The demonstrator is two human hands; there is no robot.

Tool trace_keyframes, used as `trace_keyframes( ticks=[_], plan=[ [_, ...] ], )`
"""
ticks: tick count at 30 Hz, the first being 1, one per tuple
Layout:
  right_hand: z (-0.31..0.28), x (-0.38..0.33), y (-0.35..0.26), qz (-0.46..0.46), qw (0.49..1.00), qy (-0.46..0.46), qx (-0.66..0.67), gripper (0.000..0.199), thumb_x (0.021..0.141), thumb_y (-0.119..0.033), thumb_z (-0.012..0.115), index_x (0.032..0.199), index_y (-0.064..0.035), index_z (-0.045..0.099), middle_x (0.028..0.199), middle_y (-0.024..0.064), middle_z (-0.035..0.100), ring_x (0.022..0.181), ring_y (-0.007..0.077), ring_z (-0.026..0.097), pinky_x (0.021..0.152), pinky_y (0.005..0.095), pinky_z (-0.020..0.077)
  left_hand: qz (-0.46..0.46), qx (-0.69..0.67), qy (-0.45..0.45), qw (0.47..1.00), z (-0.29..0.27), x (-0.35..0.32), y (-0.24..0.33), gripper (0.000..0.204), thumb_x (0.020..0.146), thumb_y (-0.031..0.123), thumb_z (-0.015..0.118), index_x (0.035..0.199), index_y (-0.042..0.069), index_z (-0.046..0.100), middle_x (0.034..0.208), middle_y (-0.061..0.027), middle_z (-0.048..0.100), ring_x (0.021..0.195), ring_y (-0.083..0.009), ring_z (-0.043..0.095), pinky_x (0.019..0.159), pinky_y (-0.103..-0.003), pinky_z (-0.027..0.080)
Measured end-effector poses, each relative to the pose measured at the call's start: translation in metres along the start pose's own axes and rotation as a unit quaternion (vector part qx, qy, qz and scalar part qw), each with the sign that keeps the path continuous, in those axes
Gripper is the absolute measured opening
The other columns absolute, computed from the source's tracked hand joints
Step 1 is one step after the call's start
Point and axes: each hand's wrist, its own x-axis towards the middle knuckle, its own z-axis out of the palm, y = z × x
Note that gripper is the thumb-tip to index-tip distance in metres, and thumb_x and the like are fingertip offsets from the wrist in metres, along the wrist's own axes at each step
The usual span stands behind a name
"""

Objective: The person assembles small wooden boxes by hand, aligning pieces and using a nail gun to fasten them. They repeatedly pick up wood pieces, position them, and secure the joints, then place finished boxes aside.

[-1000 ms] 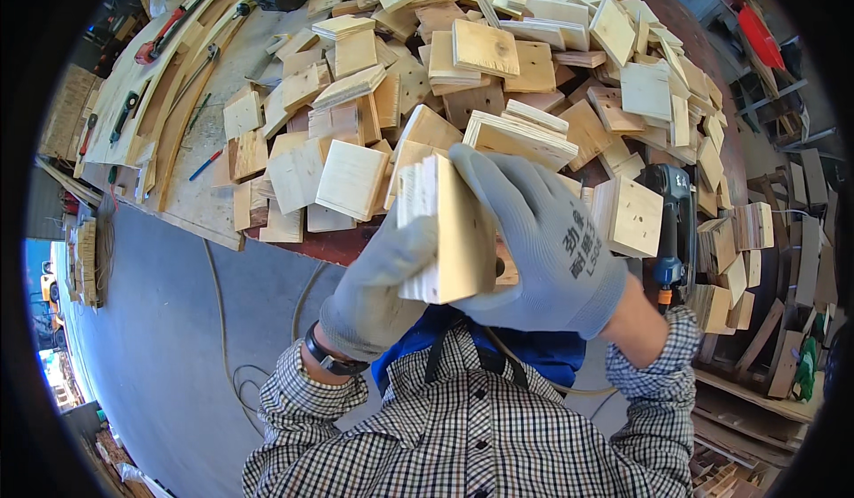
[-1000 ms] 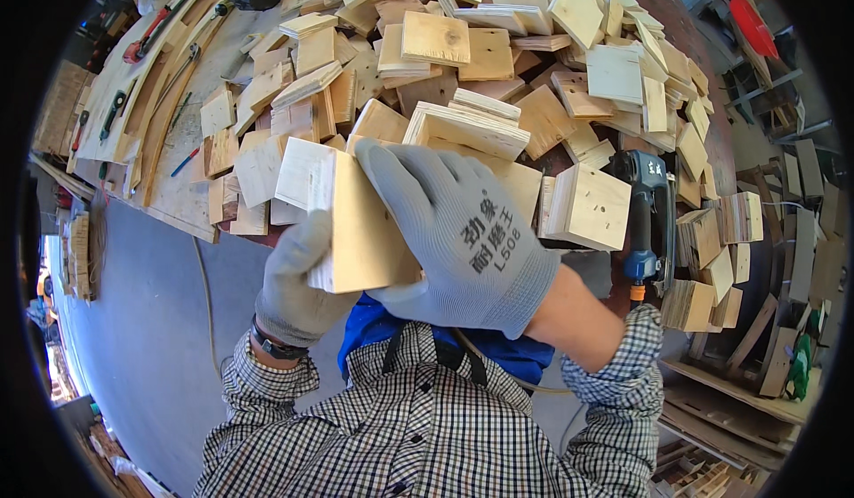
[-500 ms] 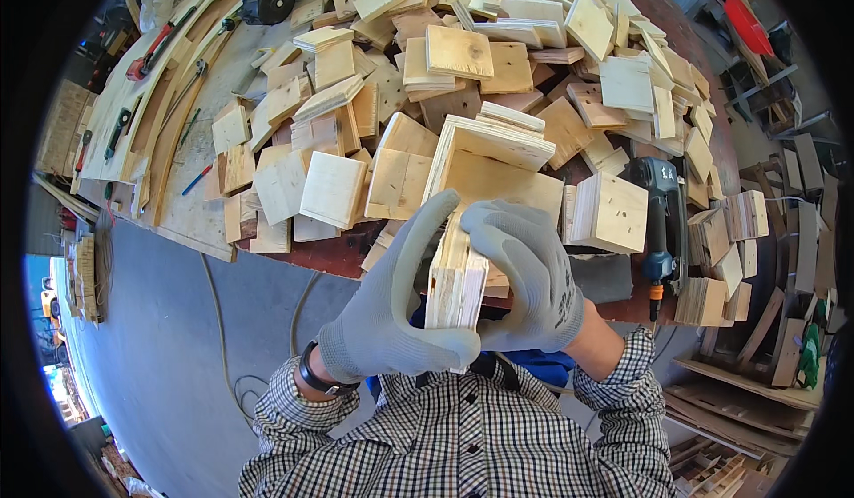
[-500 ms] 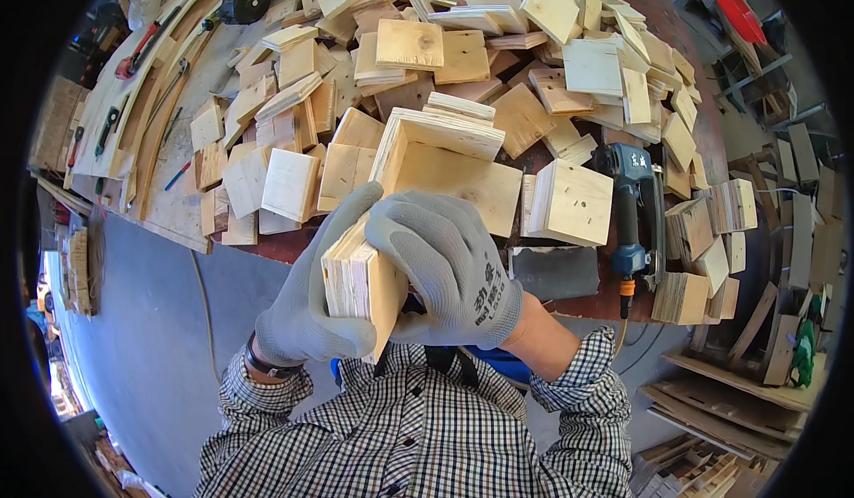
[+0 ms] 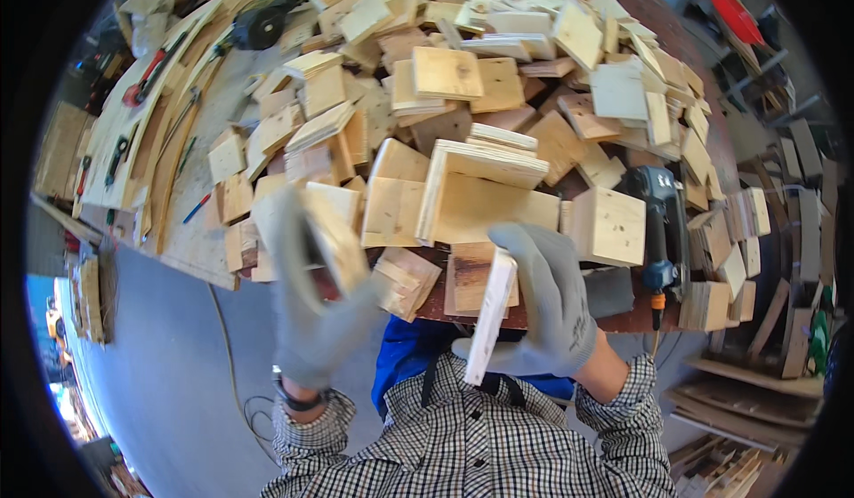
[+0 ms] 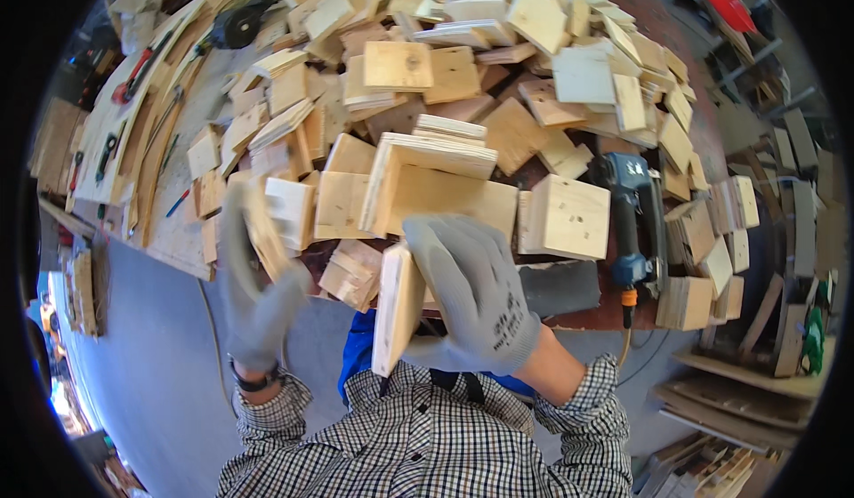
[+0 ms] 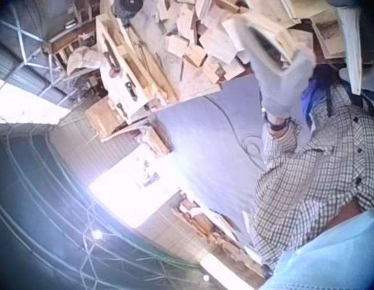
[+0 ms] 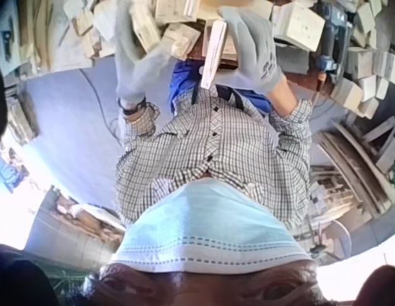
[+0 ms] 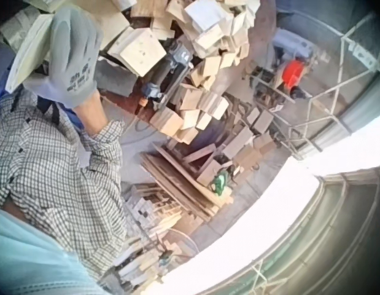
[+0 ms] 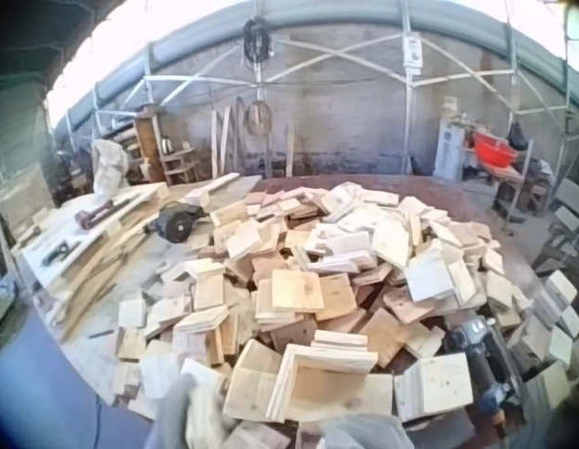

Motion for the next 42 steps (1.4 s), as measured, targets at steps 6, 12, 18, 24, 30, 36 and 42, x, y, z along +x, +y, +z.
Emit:
trace_keyframes(
  ticks=[6, 12, 18, 24, 30, 36, 42],
  plan=[
    [0.011, 0.006, 0.007, 0.039, 0.999, 0.017, 0.011, 0.127, 0.062, -0.042, 0.100, 0.159, 0.0052, 0.031, 0.148, 0.0225, 0.051, 0.128, 0.0419, 0.054, 0.107, 0.0523, 0.0487, 0.048, 0.438, 0.112, 0.891, -0.048, 0.058, -0.075, 0.097, 0.085, 0.038, 0.082, 0.161, -0.002, 0.036, 0.146, -0.0241, 0.055, 0.132, -0.0401, 0.055, 0.112, -0.051, 0.045],
    [0.010, 0.004, 0.009, 0.045, 0.999, -0.008, -0.015, 0.126, 0.064, -0.037, 0.101, 0.157, 0.0096, 0.030, 0.150, 0.0257, 0.050, 0.127, 0.0445, 0.055, 0.107, 0.0539, 0.0486, 0.027, 0.423, 0.188, 0.886, -0.065, 0.077, -0.132, 0.091, 0.091, 0.046, 0.077, 0.159, -0.002, 0.041, 0.145, -0.0263, 0.056, 0.134, -0.0444, 0.053, 0.114, -0.053, 0.042],
    [0.011, 0.015, 0.004, 0.055, 0.997, -0.021, -0.047, 0.124, 0.070, -0.038, 0.096, 0.160, 0.0091, 0.025, 0.149, 0.0264, 0.052, 0.127, 0.0471, 0.054, 0.106, 0.0566, 0.0478, 0.044, 0.489, 0.144, 0.859, -0.073, 0.075, -0.153, 0.066, 0.103, 0.044, 0.063, 0.157, 0.009, 0.048, 0.155, -0.0293, 0.048, 0.144, -0.0459, 0.045, 0.119, -0.057, 0.036],
    [0.028, 0.029, -0.004, 0.036, 0.998, -0.034, -0.046, 0.124, 0.069, -0.037, 0.097, 0.159, 0.0100, 0.027, 0.148, 0.0269, 0.051, 0.122, 0.0467, 0.055, 0.103, 0.0549, 0.0493, 0.129, 0.445, 0.175, 0.869, -0.057, 0.057, -0.110, 0.069, 0.104, 0.042, 0.062, 0.158, 0.002, 0.045, 0.160, -0.0289, 0.042, 0.149, -0.0476, 0.038, 0.122, -0.058, 0.029],
    [0.033, 0.028, -0.009, 0.029, 0.996, -0.018, 0.078, 0.110, 0.069, -0.039, 0.095, 0.152, 0.0095, 0.041, 0.146, 0.0271, 0.054, 0.126, 0.0457, 0.057, 0.105, 0.0555, 0.0481, 0.212, -0.110, -0.051, 0.970, 0.012, -0.009, -0.032, 0.099, 0.088, 0.050, 0.083, 0.156, -0.008, 0.041, 0.164, -0.0292, 0.038, 0.151, -0.0393, 0.039, 0.123, -0.053, 0.031],
    [0.057, 0.030, -0.016, -0.012, 0.994, 0.084, 0.064, 0.086, 0.087, -0.036, 0.070, 0.155, 0.0068, 0.040, 0.137, 0.0228, 0.054, 0.129, 0.0407, 0.054, 0.109, 0.0552, 0.0433, 0.013, -0.219, -0.038, 0.975, 0.046, -0.064, -0.029, 0.077, 0.101, 0.039, 0.070, 0.156, -0.006, 0.039, 0.150, -0.0219, 0.055, 0.133, -0.0318, 0.058, 0.104, -0.046, 0.048],
    [0.029, 0.010, -0.018, 0.032, 0.996, 0.085, 0.027, 0.083, 0.084, -0.036, 0.075, 0.152, 0.0027, 0.046, 0.144, 0.0218, 0.053, 0.132, 0.0365, 0.055, 0.113, 0.0535, 0.0420, 0.024, 0.000, 0.017, 1.000, 0.034, -0.072, -0.062, 0.040, 0.109, 0.021, 0.057, 0.133, -0.010, 0.055, 0.109, -0.0129, 0.065, 0.095, -0.0183, 0.066, 0.074, -0.032, 0.051]
  ],
)
